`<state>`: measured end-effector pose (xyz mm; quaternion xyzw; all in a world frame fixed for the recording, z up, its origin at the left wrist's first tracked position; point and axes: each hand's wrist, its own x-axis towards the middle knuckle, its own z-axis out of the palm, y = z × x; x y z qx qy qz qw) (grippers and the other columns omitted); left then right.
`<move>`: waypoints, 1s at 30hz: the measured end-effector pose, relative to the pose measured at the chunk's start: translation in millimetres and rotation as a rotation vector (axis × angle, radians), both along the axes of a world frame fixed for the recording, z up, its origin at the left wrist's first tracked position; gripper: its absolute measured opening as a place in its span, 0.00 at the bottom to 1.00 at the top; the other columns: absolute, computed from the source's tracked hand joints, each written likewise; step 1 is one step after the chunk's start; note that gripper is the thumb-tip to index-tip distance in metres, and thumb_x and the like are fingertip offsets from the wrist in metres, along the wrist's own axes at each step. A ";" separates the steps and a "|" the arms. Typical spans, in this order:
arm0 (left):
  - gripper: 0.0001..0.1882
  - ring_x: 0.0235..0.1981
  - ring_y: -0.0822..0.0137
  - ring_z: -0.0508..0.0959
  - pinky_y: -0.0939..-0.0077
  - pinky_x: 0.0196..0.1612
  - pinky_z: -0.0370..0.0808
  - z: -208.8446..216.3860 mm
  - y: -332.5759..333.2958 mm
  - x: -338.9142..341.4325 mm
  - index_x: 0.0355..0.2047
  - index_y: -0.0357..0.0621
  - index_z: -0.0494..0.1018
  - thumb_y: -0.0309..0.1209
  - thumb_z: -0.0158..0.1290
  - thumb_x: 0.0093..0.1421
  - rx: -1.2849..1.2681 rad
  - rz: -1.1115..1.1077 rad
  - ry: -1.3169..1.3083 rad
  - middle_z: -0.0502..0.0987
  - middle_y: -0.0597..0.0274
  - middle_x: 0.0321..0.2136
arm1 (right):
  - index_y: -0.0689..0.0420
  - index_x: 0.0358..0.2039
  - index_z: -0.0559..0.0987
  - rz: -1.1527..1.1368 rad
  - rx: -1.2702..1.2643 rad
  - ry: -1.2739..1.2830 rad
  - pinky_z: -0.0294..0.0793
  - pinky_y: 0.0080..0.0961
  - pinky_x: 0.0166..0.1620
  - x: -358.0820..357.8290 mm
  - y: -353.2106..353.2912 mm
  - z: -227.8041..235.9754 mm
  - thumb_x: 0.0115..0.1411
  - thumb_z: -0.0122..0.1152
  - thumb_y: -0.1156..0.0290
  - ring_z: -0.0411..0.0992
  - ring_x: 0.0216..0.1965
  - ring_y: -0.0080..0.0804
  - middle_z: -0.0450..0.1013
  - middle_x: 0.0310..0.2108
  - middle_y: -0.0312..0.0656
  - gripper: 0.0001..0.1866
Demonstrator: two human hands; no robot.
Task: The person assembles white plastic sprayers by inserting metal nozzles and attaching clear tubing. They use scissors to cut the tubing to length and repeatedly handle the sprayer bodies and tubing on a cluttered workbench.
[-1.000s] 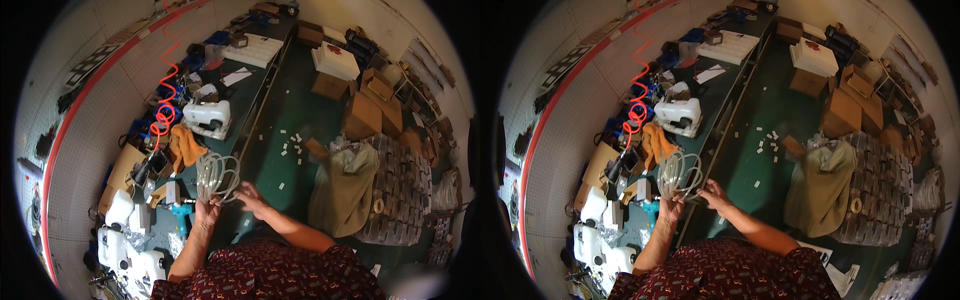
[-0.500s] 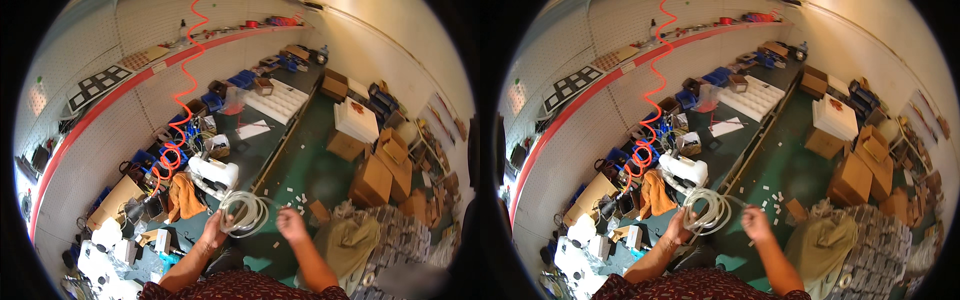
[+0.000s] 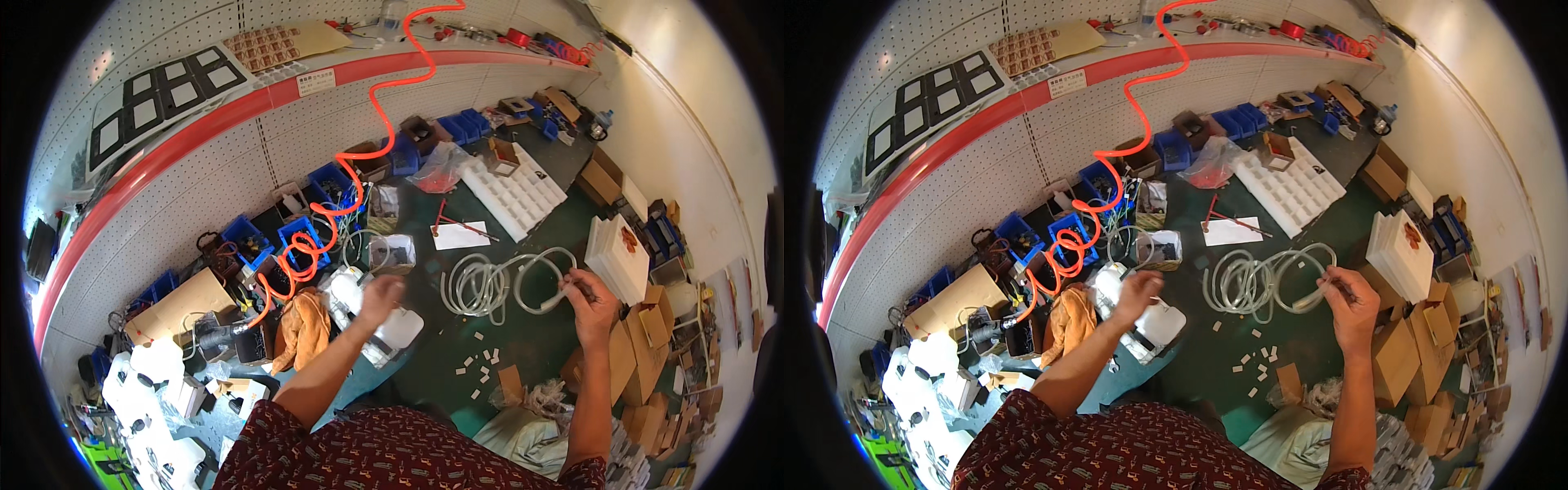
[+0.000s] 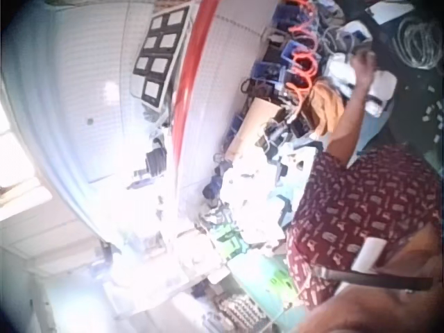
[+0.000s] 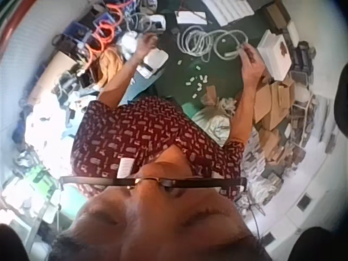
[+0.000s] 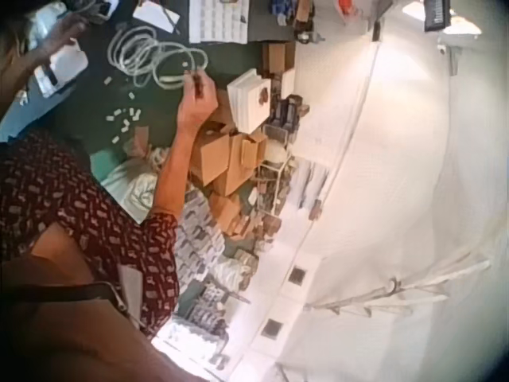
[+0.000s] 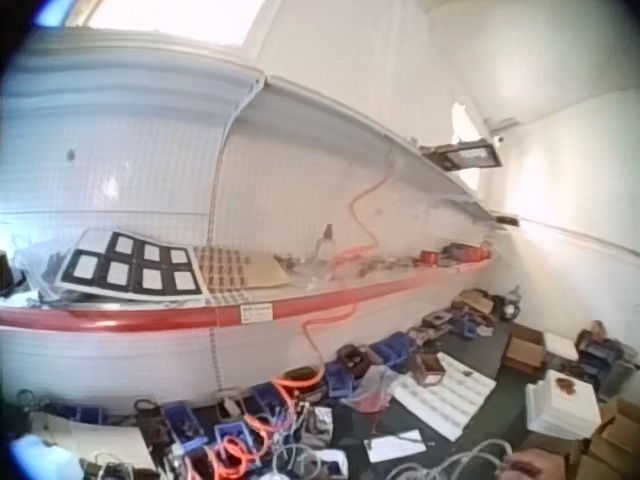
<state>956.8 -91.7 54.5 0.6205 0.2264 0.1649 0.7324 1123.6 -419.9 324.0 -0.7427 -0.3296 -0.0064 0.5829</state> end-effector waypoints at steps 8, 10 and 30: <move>0.12 0.34 0.77 0.79 0.77 0.35 0.83 16.2 81.9 -39.8 0.46 0.40 0.82 0.36 0.57 0.72 -0.111 0.359 0.105 0.83 0.67 0.35 | 0.62 0.44 0.82 0.505 -0.370 -0.009 0.76 0.25 0.43 88.5 161.4 -79.2 0.66 0.64 0.75 0.76 0.38 0.30 0.78 0.36 0.40 0.08; 0.13 0.35 0.76 0.79 0.77 0.38 0.83 28.9 75.7 -26.2 0.48 0.40 0.82 0.36 0.56 0.73 -0.102 0.333 0.048 0.83 0.66 0.37 | 0.61 0.45 0.83 0.758 -0.450 -0.074 0.76 0.28 0.43 86.6 218.6 -105.6 0.66 0.64 0.73 0.76 0.38 0.31 0.77 0.37 0.40 0.10; 0.14 0.17 0.64 0.82 0.68 0.24 0.77 -12.0 109.6 10.1 0.22 0.35 0.79 0.30 0.57 0.63 0.406 0.541 0.576 0.78 0.57 0.15 | 0.59 0.34 0.83 1.058 -0.589 -0.564 0.81 0.47 0.44 31.5 438.0 -269.2 0.59 0.59 0.74 0.80 0.43 0.54 0.79 0.40 0.52 0.06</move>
